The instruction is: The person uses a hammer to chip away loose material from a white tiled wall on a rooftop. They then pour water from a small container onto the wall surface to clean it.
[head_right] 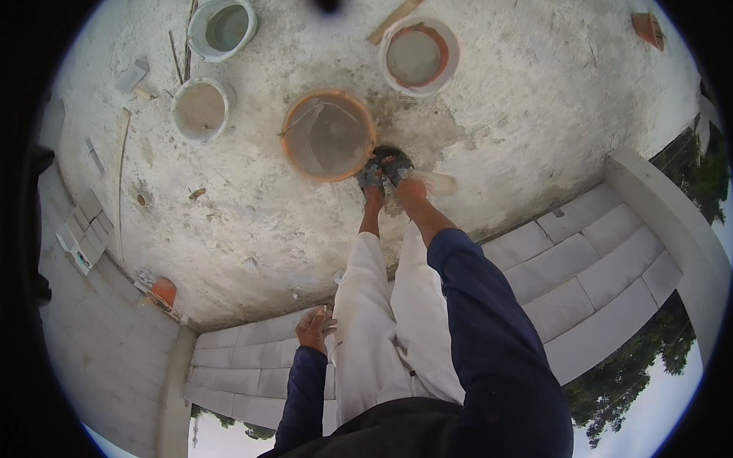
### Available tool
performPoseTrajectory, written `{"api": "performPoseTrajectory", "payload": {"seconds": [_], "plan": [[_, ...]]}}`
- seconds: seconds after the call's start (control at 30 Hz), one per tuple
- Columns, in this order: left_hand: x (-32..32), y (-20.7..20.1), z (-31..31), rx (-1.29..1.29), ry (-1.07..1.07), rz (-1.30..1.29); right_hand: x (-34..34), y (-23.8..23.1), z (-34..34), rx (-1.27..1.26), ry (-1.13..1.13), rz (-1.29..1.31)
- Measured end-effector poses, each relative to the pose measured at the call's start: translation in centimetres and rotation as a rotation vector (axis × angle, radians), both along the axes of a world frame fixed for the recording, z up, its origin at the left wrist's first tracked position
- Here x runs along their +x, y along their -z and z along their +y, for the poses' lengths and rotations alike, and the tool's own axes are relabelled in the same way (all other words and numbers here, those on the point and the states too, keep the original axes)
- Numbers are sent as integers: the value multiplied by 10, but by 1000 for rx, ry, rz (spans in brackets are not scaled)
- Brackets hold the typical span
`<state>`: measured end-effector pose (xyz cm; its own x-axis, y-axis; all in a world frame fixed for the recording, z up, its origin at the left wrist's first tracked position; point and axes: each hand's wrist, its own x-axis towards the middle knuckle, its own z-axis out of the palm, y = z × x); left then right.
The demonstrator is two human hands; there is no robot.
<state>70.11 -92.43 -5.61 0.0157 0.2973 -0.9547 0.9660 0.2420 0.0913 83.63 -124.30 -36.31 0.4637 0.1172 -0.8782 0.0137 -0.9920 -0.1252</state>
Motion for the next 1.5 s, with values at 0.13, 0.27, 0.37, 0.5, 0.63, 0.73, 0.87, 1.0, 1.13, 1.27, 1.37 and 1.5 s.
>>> {"api": "performPoseTrajectory", "payload": {"seconds": [0.13,0.27,0.37,0.5,0.63,0.73,0.87,1.0,1.13,1.27,1.37,1.5], "plan": [[14,-2,-6,-14,64,13,-17,-5,-20,-9,-57,-119],[20,0,-16,-28,69,-34,-22,-18,-40,81,-129,-169],[12,5,-27,-39,48,-30,-13,-44,-46,139,-210,-244],[-7,8,-50,48,417,-52,3,-101,-27,284,-246,-392],[-24,1,-100,240,844,-189,31,-133,21,437,37,-494],[-27,-1,-128,264,887,-157,63,-112,73,528,365,-432],[-29,2,-138,263,832,-129,115,-37,131,442,618,-410],[-34,8,-136,261,778,-189,146,22,160,362,669,-369],[-35,13,-143,340,773,-246,164,45,164,250,599,-328],[-33,14,-146,343,778,-193,175,51,165,217,604,-299],[-34,16,-145,336,793,-181,172,58,165,184,356,-273],[-41,17,-142,350,795,-201,143,56,166,340,478,-379]]}}
